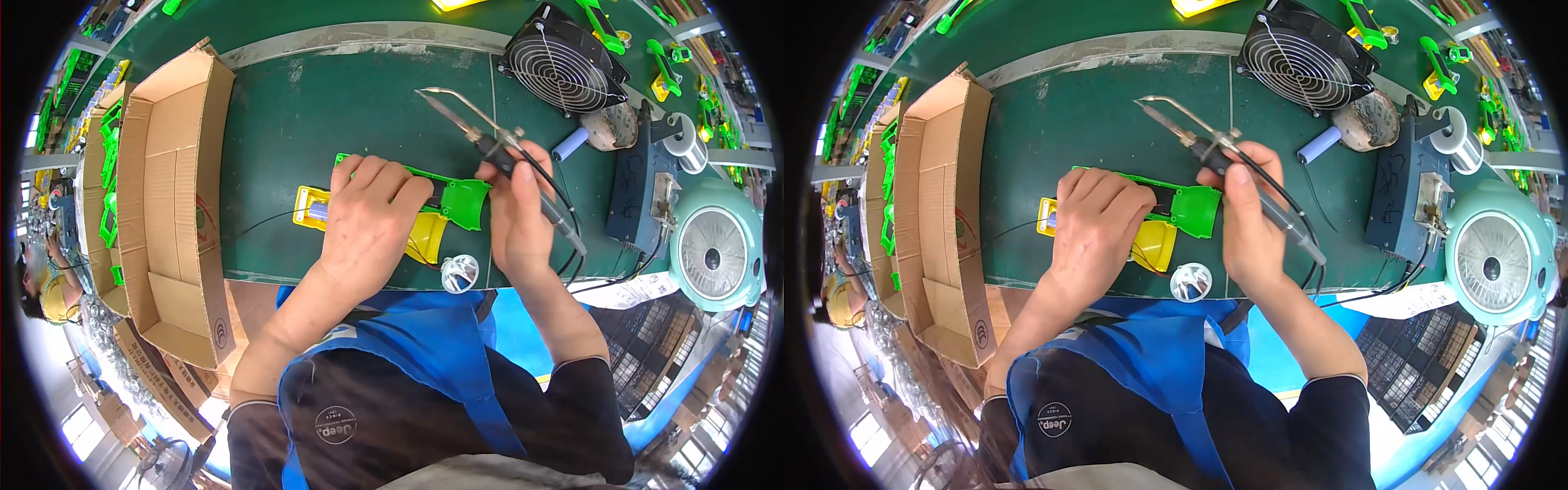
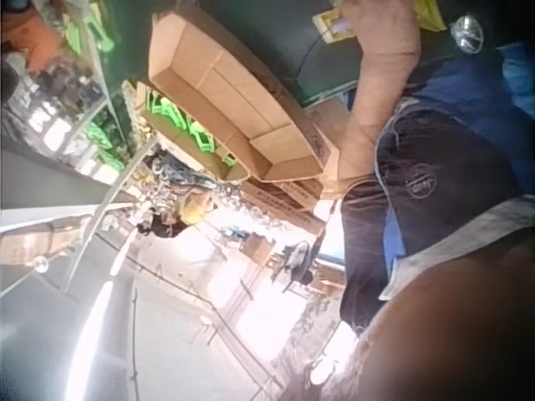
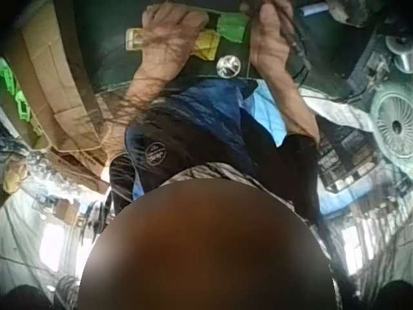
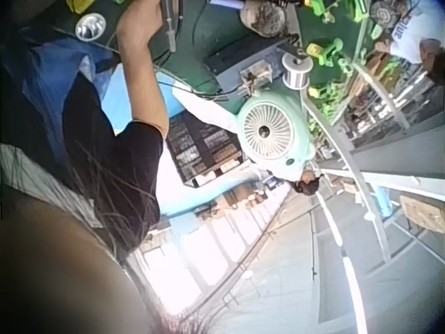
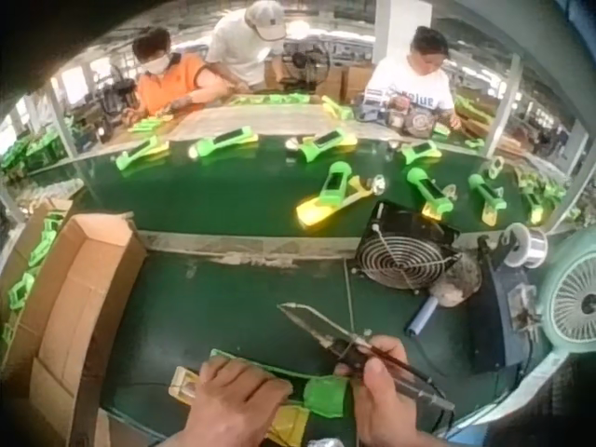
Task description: Soldering electronic components to circuit boards and assembling them into plastic flashlight housings on an assembly line.
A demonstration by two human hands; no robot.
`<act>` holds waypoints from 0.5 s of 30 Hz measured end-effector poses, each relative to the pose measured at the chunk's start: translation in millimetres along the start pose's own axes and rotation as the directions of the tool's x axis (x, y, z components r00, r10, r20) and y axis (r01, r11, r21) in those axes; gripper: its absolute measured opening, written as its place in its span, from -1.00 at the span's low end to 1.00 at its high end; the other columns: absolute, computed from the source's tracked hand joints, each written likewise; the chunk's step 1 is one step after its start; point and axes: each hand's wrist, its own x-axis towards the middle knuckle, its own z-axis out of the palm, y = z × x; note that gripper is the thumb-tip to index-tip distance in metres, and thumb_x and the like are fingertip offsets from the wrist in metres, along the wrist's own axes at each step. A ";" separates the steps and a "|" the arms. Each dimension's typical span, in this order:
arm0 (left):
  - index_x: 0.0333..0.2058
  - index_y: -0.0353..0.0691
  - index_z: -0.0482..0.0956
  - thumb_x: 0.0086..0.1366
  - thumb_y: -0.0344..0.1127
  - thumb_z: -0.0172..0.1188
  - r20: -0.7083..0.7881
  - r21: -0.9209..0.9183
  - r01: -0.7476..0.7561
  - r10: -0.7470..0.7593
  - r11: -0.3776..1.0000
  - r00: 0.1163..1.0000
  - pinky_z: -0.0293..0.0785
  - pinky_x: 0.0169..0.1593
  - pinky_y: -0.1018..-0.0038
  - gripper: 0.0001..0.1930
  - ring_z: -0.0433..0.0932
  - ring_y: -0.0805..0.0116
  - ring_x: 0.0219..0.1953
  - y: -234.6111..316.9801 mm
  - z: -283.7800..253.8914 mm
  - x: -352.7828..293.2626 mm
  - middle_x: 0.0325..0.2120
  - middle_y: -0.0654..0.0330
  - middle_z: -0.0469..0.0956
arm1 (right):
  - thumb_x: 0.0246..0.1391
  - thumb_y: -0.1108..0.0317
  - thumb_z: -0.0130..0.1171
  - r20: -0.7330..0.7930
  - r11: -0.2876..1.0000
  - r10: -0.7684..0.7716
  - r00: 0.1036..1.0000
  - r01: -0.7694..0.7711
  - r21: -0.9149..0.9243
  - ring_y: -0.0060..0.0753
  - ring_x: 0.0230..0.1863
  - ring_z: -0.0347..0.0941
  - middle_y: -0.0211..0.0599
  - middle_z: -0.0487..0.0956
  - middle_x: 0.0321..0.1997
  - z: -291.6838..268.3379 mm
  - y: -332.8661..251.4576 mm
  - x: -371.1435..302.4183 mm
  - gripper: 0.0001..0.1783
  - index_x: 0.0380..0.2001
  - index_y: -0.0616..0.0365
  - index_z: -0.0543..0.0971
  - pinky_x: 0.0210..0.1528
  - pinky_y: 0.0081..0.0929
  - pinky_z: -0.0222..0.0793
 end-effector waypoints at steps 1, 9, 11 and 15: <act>-0.44 -0.16 0.53 -0.03 -0.49 0.25 0.022 0.026 0.010 -0.011 1.000 1.000 0.30 -0.09 0.30 -0.87 0.48 0.24 -0.32 0.2 0.4 0.2 -0.49 0.25 0.49 | 0.29 0.18 0.00 0.014 1.000 -0.011 1.000 0.011 0.000 -0.42 -0.15 0.36 -0.28 0.45 -0.11 -7.4 -4.4 -0.2 -0.69 -0.03 0.12 0.35 -0.01 -0.38 0.27; -0.43 -0.12 0.52 0.01 -0.43 0.16 0.290 0.181 -0.055 0.000 0.982 0.957 0.32 -0.02 0.27 -0.90 0.49 0.26 -0.32 7.8 -7.6 16.6 -0.49 0.25 0.48 | 0.08 0.30 0.17 0.163 0.930 0.279 0.946 -0.224 -0.293 -0.55 -0.49 0.43 -0.29 0.52 -0.50 -72.3 -64.2 25.6 -0.75 -0.30 0.28 0.45 -0.35 -0.61 0.31; -0.45 -0.13 0.52 0.00 -0.43 0.16 0.326 0.210 -0.042 -0.030 0.977 0.945 0.30 0.00 0.25 -0.91 0.49 0.26 -0.32 11.9 -8.4 22.4 -0.52 0.26 0.46 | 0.09 0.34 0.19 0.186 0.890 0.303 0.935 -0.207 -0.407 -0.59 -0.51 0.47 -0.29 0.56 -0.51 -73.5 -66.8 31.0 -0.78 -0.31 0.30 0.47 -0.39 -0.64 0.36; -0.50 -0.14 0.53 0.00 -0.45 0.14 0.409 0.295 -0.052 -0.076 0.954 0.910 0.29 0.00 0.27 -0.95 0.48 0.28 -0.31 16.8 -9.9 29.4 -0.55 0.24 0.46 | 0.09 0.42 0.20 0.252 0.849 0.409 0.877 -0.265 -0.457 -0.59 -0.47 0.53 -0.31 0.57 -0.45 -66.0 -68.4 39.0 -0.82 -0.30 0.29 0.48 -0.42 -0.70 0.40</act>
